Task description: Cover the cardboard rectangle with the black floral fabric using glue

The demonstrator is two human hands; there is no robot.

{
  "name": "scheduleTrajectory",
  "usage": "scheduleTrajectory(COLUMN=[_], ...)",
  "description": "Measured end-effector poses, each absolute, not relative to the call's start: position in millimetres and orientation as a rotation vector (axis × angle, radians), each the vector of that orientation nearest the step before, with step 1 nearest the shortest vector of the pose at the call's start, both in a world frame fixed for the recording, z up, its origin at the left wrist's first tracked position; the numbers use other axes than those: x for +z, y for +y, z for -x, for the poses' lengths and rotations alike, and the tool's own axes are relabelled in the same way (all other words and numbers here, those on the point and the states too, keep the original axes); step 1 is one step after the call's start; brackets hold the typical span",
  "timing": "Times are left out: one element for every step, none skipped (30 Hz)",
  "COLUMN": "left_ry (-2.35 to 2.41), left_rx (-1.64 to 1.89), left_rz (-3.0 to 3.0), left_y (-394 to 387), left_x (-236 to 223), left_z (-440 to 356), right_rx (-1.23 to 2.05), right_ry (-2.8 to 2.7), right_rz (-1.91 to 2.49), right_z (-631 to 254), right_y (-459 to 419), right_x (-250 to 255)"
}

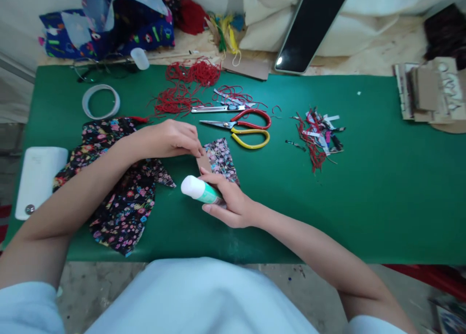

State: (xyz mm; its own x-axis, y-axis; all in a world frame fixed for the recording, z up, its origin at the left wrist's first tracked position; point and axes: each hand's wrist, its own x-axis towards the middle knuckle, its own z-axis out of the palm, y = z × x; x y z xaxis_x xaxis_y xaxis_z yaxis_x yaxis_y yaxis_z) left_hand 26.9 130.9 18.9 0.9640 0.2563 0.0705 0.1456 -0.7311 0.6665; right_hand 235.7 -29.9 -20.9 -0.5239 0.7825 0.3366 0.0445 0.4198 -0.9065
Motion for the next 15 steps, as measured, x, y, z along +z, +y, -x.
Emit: scheduleTrajectory(left_ry=[0.26,0.241,0.228,0.225,0.232,0.243,0.254,0.261,0.262,0.254,0.242,0.228,0.219,0.217,0.225], left_rx=[0.187,0.177,0.175,0.174,0.169,0.159,0.147,0.133,0.117,0.098,0.078,0.058,0.038,0.026,0.022], left_rz=[-2.426,-2.445,-2.458,-2.467,-2.475,-2.481,-2.487,-2.494,-2.504,-2.52,-2.546,-2.581,-2.626,-2.679,-2.733], left_y=[131,131,131,130,130,129,129,128,129,129,129,129,128,127,124], left_x=[19,18,16,15,14,12,11,10,9,9,10,10,11,12,13], left_z=[-24,-22,-20,-18,-17,-15,-14,-13,-12,-11,-10,-10,-10,-9,-10], right_rx=[1.183,1.207,1.232,1.258,1.278,1.293,1.303,1.31,1.314,1.318,1.32,1.323,1.325,1.331,1.348], right_ry=[-1.894,-1.91,-1.921,-1.931,-1.936,-1.939,-1.941,-1.943,-1.943,-1.942,-1.939,-1.934,-1.925,-1.91,-1.883], right_rz=[0.707,0.72,0.741,0.765,0.785,0.799,0.808,0.815,0.824,0.835,0.846,0.856,0.859,0.856,0.845], right_z=[-234,-232,-232,-231,-231,-230,-230,-230,-229,-229,-229,-229,-229,-229,-229], right_y=[-30,-30,-30,-30,-30,-30,-29,-28,-27,-26,-25,-24,-23,-22,-22], right_x=[-21,-21,-21,-21,-21,-21,-21,-20,-20,-20,-20,-20,-20,-21,-22])
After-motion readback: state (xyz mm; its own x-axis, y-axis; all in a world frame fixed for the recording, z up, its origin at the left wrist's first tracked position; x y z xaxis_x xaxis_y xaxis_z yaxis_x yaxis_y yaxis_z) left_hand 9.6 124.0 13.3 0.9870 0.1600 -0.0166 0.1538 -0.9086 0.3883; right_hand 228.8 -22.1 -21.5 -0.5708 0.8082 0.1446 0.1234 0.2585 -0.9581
